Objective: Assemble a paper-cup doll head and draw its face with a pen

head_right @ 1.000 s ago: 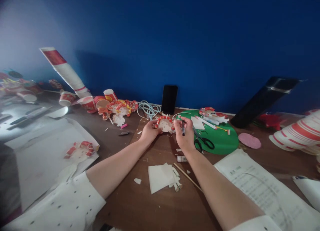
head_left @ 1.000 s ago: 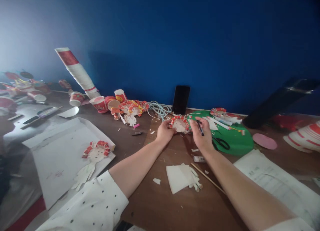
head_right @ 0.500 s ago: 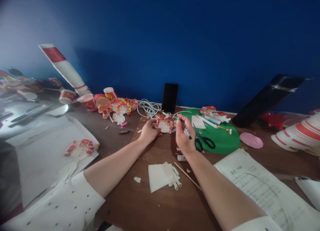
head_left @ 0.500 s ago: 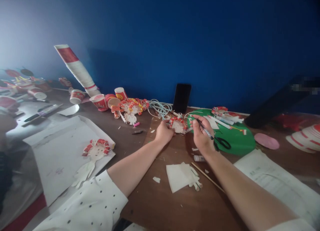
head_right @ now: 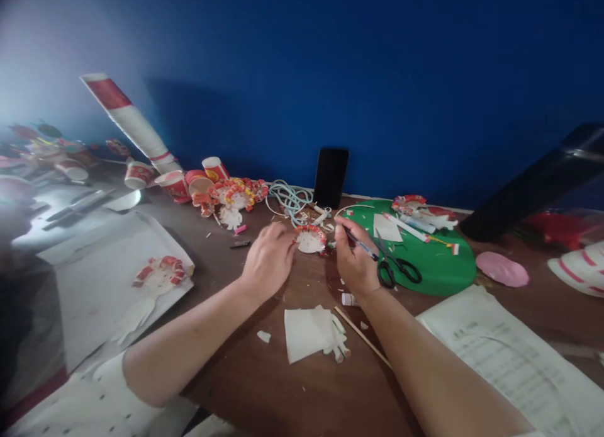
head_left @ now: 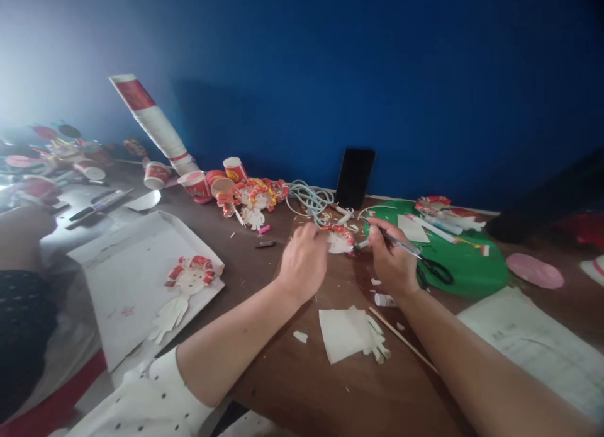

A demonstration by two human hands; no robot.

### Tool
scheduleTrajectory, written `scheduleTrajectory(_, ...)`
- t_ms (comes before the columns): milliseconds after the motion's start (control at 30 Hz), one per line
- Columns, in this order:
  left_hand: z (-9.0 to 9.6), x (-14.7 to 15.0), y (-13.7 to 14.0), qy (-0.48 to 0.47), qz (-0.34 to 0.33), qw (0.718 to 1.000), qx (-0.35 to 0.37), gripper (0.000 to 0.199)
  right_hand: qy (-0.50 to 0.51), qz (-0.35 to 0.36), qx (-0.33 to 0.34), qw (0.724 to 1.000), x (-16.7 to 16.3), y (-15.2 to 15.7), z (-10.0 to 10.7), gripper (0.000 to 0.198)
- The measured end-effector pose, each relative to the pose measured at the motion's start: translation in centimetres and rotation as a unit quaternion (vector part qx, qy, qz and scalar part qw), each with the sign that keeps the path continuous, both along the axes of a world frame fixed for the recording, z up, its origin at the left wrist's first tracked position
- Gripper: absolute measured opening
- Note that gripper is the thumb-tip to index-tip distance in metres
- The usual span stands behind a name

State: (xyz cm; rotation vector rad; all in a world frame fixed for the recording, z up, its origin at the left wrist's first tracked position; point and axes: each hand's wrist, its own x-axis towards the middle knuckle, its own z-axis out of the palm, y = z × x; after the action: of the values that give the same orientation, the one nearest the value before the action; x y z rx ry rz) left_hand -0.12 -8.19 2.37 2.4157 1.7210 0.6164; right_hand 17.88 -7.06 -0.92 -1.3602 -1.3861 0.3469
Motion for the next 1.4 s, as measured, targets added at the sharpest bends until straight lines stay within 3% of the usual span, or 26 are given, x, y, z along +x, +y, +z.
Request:
scheduleTrajectory(100, -0.3, 1.1, -0.7, 0.104, -0.071, 0.989, -0.077, 0.030, -0.033, 0.005, 0.012, 0.999, -0.2, -0.3, 0.1, 0.032)
scheduleTrajectory(200, -1.3, 2.0, -0.6, 0.145, -0.071, 0.980, -0.113, 0.030, -0.068, 0.007, 0.022, 0.997, -0.3, -0.6, 0.3, 0.031)
scheduleTrajectory(433, -1.6, 1.6, -1.0, 0.173, -0.114, 0.974, -0.095, 0.028, -0.122, 0.057, 0.053, 0.989, -0.5, -0.7, 0.7, 0.027)
scheduleTrajectory(700, -1.4, 1.4, -1.4, 0.143, -0.116, 0.975, -0.124, 0.039, -0.125, 0.047, -0.003, 0.991, -0.9, -1.4, 0.7, 0.015)
scheduleTrajectory(900, -2.1, 1.5, -1.1, 0.141, -0.119, 0.973, -0.142, 0.032, -0.140, 0.048, -0.060, 0.987, -0.8, -1.4, 0.1, 0.013)
scheduleTrajectory(1133, -1.9, 1.5, -1.0, 0.174, -0.140, 0.967, -0.123, 0.029, -0.220, 0.081, -0.004, 0.972, -0.4, -0.9, -0.4, 0.009)
scheduleTrajectory(1400, -2.1, 1.4, -1.0, 0.170, -0.146, 0.968, -0.111, 0.026, -0.250, 0.078, -0.022, 0.965, -0.5, -0.8, -0.5, 0.008)
